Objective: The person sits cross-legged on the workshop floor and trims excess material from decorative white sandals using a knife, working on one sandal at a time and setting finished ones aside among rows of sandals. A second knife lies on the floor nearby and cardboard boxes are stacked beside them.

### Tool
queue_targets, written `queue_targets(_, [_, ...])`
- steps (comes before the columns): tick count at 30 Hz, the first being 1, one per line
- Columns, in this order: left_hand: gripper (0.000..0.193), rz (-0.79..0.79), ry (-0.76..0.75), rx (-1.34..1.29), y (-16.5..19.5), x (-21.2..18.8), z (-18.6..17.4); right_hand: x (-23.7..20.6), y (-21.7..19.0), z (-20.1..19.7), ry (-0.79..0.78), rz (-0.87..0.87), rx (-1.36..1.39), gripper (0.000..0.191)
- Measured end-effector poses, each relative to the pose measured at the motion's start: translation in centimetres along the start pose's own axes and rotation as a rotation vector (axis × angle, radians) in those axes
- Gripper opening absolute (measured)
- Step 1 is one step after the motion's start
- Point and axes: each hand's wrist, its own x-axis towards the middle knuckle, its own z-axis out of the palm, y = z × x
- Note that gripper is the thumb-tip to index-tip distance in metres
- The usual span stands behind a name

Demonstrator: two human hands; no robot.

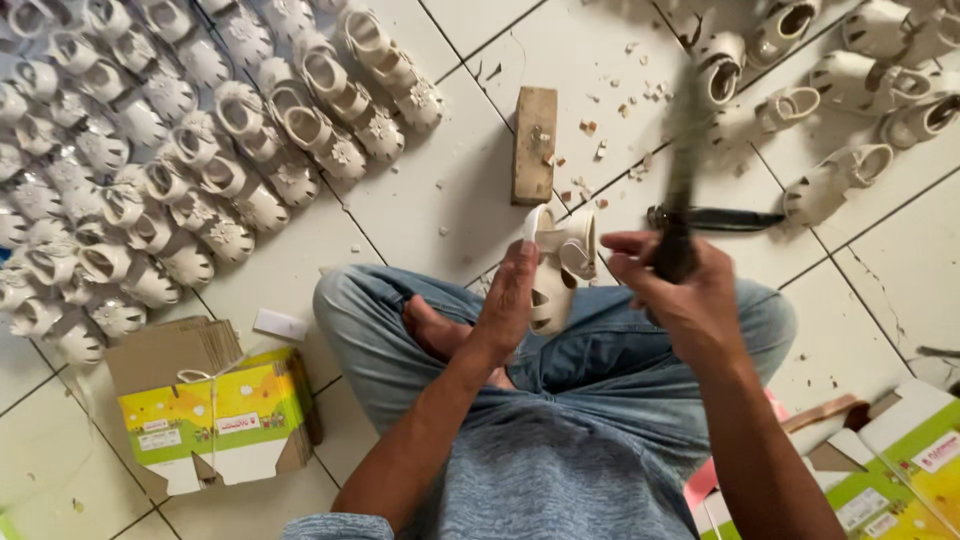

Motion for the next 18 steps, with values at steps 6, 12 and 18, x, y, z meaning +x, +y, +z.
queue_targets(6, [0.058,-0.029,0.039,0.029,3.1,-1.2,0.0,-0.9,1.0,2.7,0.050,-0.280,-0.406,0.022])
queue_targets(12, [0.057,0.085,0.109,0.099,3.8,-0.4,1.1,-1.0,2.8,5.7,0.114,-0.117,-0.356,0.021])
queue_targets(18, [0.053,0.011,0.156,0.086,1.5,0.9,1.1,-0.1,4.9,7.0,0.155,-0.274,-0.136,0.026])
